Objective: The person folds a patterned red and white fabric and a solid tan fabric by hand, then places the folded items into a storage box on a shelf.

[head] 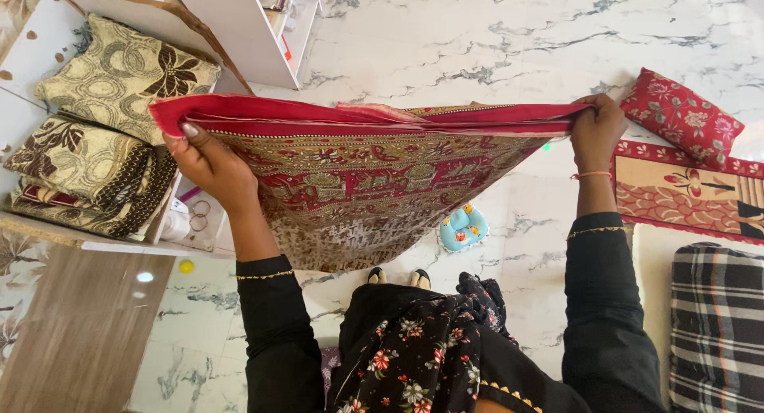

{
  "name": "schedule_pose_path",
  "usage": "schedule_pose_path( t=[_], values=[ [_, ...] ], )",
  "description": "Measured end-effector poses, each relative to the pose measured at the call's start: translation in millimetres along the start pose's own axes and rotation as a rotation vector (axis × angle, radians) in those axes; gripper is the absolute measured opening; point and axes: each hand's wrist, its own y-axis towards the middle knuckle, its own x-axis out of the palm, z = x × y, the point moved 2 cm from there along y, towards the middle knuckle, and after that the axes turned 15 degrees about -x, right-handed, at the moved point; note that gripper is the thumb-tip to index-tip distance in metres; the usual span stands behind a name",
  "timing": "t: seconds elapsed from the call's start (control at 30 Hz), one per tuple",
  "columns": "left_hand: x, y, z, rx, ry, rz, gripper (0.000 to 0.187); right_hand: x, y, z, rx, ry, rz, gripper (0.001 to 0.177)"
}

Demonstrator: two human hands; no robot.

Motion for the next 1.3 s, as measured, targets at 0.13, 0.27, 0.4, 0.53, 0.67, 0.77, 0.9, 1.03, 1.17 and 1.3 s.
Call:
schedule_pose_path(
  t=[0.13, 0.27, 0.4, 0.53, 0.67, 0.77, 0.9, 1.03, 1.17, 1.3],
  values=[
    [-22, 13, -21, -0.067, 0.189, 0.067, 0.026, 9, 5, 5, -0.057, 0.423, 0.093, 0.035],
    [-25, 3, -23, -0.101, -0.031, 0.038, 0.025, 3, 7, 15, 0.067, 0.708, 0.314, 0.020],
    [-32, -81, 44, 0.088, -0.350, 0.134, 0.040, -28, 18, -8, -0.279, 0.876, 0.561, 0.014],
    [21, -115, 102, 0.316, -0.886, -0.749, 0.046, -20, 44, -95, -0.209, 1.073, 0.311, 0.017],
    [118, -118, 75, 0.051, -0.260, -0.522, 0.015, 25, 31, -220, -0.153, 1.416, -0.313, 0.019],
    [174, -127, 61, -0.034, -0.321, -0.569, 0.022, 47, 21, -297, -0.142, 1.597, -0.587, 0.022],
    [191, -127, 51, 0.016, -0.296, -0.456, 0.026, 36, 29, -339, -0.310, 1.442, -0.671, 0.025],
    [205, -120, 41, 0.141, -0.336, -0.521, 0.029, 23, 38, -343, -0.551, 0.858, -0.588, 0.025],
    [212, -115, 5, -0.240, 0.002, -0.511, 0.032, 21, 42, -336, -0.594, 0.469, -0.522, 0.031],
    [211, -110, -11, -0.188, -0.158, -0.416, 0.029, -8, 18, -329, -0.850, 0.308, -0.355, 0.012]
  ],
)
